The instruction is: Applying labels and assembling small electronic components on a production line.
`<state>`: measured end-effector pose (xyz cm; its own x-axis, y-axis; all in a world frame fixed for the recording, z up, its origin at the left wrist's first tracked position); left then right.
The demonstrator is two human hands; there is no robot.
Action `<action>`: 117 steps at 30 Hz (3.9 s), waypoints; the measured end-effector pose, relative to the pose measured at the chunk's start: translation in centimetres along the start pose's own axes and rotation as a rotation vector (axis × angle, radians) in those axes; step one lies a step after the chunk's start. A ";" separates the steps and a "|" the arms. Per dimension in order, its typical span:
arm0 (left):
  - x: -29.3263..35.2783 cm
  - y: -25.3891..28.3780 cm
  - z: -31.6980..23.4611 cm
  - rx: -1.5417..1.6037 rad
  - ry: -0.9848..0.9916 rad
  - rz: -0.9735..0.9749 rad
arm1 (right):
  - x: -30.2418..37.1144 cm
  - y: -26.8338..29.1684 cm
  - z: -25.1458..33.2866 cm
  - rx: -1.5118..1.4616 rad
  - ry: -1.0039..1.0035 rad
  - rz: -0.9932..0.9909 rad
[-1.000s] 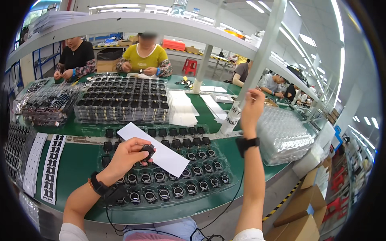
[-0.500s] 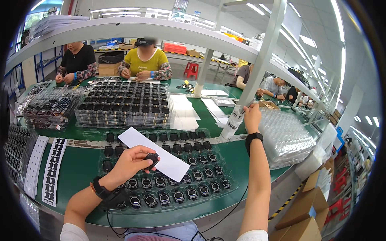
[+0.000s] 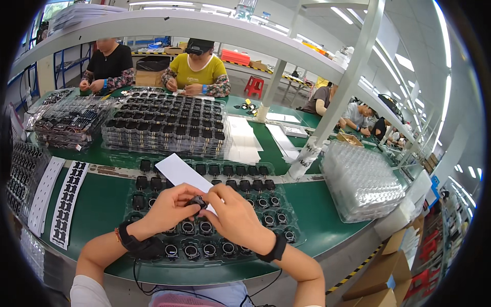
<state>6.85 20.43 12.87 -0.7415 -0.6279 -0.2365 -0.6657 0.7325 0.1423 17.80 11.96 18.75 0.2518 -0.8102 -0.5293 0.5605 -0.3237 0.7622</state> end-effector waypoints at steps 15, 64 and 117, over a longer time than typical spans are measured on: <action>-0.4 0.6 0.6 -0.248 -0.013 0.051 | -0.2 -3.2 -3.8 -0.327 -0.151 -0.066; -0.4 0.7 0.5 -0.492 0.064 -0.001 | 0.8 -4.0 -5.8 -0.539 -0.437 -0.153; -0.4 1.0 0.5 0.062 0.139 -0.120 | 9.8 11.4 -14.6 0.489 -0.321 -0.223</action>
<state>6.54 21.51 12.60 -0.6643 -0.7389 -0.1126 -0.7468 0.6623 0.0601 38.21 7.47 16.78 -0.1222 -0.7790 -0.6150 0.1273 -0.6269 0.7686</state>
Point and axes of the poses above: each hand's wrist, its own x-axis away from the middle knuckle, its own y-axis out of the back of the hand, z = x × y, the point moved 5 cm from there along -x, towards the middle knuckle, and after that the axes turned 10 degrees about -x, right-handed, at the moved point
